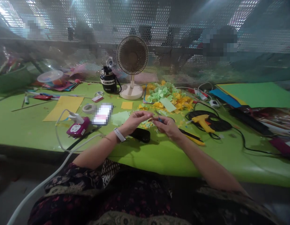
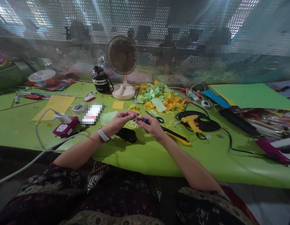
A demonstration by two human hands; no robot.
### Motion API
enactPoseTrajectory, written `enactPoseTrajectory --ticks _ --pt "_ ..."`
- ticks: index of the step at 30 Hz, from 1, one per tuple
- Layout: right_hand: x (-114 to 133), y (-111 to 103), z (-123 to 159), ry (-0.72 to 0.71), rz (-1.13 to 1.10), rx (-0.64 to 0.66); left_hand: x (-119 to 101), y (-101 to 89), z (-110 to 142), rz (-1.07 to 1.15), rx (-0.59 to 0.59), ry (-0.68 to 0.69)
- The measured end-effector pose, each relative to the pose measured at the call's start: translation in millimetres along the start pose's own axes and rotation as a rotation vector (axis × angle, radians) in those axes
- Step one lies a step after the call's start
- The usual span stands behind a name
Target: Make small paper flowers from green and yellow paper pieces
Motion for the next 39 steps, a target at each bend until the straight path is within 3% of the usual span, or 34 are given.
enactPoseTrajectory --ticks 5,10,14,18,34,39 --pt "-0.3 7.6 1.5 -0.016 0.004 0.022 -5.9 8.2 2.3 -0.018 0.040 0.002" --pt "5.5 -7.1 0.3 -0.103 -0.117 -0.177 -15.4 6.1 6.1 -0.090 -0.022 0.056" --pt "8.5 -15.0 0.1 -0.148 -0.194 -0.276 -13.2 16.2 11.2 -0.258 0.076 0.032" --pt "8.4 -14.5 0.3 -0.152 -0.202 -0.295 -9.0 24.4 13.4 -0.306 0.130 0.028" --pt "6.9 -17.9 1.1 -0.176 -0.107 -0.349 -6.8 18.5 10.4 -0.238 0.045 0.047" --pt "17.8 -24.4 6.5 -0.237 0.096 -0.323 -13.8 6.6 7.0 -0.154 -0.058 0.055"
Point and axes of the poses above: each hand's wrist, its own z-axis away from the middle knuckle, its own y-axis out of the palm, x = y × z, the point moved 7 cm from there along -z, towards the middle knuckle, and after that the axes turned 3 degrees about z, right-handed, at the moved point
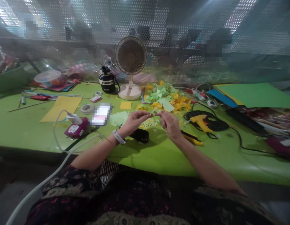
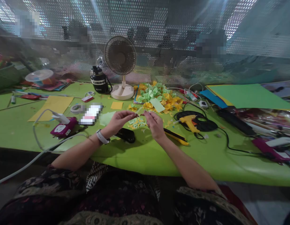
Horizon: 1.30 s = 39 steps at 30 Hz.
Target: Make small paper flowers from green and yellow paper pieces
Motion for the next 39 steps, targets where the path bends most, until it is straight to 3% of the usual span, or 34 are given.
enactPoseTrajectory --ticks 5,9,19,39 --pt "20.1 1.9 5.5 -0.215 0.393 0.032 -1.2 -9.5 -5.1 0.072 -0.069 0.018" --pt "21.5 9.4 7.2 -0.294 0.526 0.061 0.9 -7.7 -4.9 0.071 -0.052 0.016" --pt "17.7 7.9 4.9 -0.294 0.551 0.047 -1.5 -1.8 -1.0 0.045 0.014 -0.001" --pt "17.2 9.4 4.8 -0.281 0.530 0.081 0.5 -7.1 -2.2 -0.012 -0.039 0.001"
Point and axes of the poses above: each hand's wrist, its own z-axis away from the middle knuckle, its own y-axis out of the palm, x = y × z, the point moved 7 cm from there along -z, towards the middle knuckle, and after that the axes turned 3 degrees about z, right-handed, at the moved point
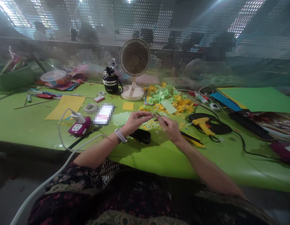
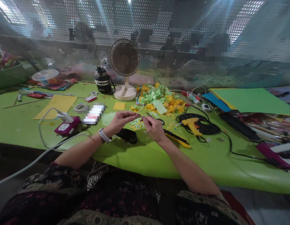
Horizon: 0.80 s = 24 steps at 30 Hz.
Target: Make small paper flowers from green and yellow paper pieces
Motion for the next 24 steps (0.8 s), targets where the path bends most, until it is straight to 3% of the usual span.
enactPoseTrajectory --ticks 24 --pt "1.0 5.0 0.5 -0.008 -0.093 0.114 -9.6 4.4 3.2 0.040 0.020 0.046"
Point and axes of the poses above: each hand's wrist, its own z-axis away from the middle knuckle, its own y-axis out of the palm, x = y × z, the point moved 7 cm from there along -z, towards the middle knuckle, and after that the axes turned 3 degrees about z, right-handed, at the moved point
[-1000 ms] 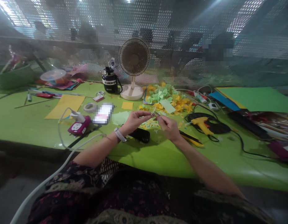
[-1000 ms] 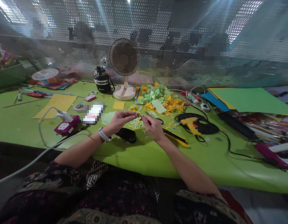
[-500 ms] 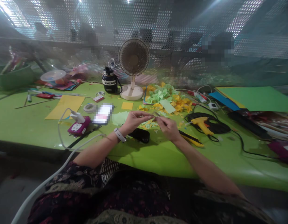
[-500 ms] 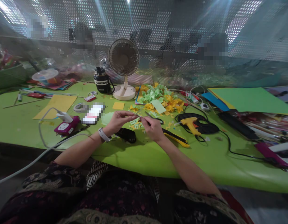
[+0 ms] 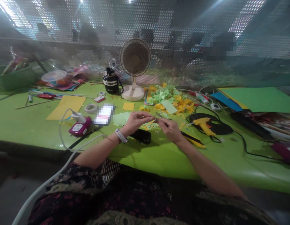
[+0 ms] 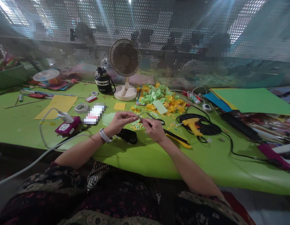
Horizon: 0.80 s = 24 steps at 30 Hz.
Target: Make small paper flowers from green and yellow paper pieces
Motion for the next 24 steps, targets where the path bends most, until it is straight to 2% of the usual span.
enactPoseTrajectory --ticks 11,14,17,21,24 --pt "-2.9 2.4 -0.7 0.029 -0.028 0.065 0.3 3.4 -0.1 0.013 0.059 0.012" --pt "-3.3 4.2 0.4 0.053 -0.055 0.080 1.8 2.5 -0.1 0.033 0.036 0.005" --pt "-1.9 2.3 1.4 0.043 -0.064 0.010 1.4 -1.8 -0.8 0.065 -0.032 0.030" --pt "3.6 -3.0 3.3 -0.072 0.024 -0.141 -0.2 -5.4 -1.4 0.097 -0.094 0.058" --pt "1.3 -1.9 3.3 -0.094 0.025 -0.145 0.2 -5.0 -1.4 0.088 -0.097 0.050"
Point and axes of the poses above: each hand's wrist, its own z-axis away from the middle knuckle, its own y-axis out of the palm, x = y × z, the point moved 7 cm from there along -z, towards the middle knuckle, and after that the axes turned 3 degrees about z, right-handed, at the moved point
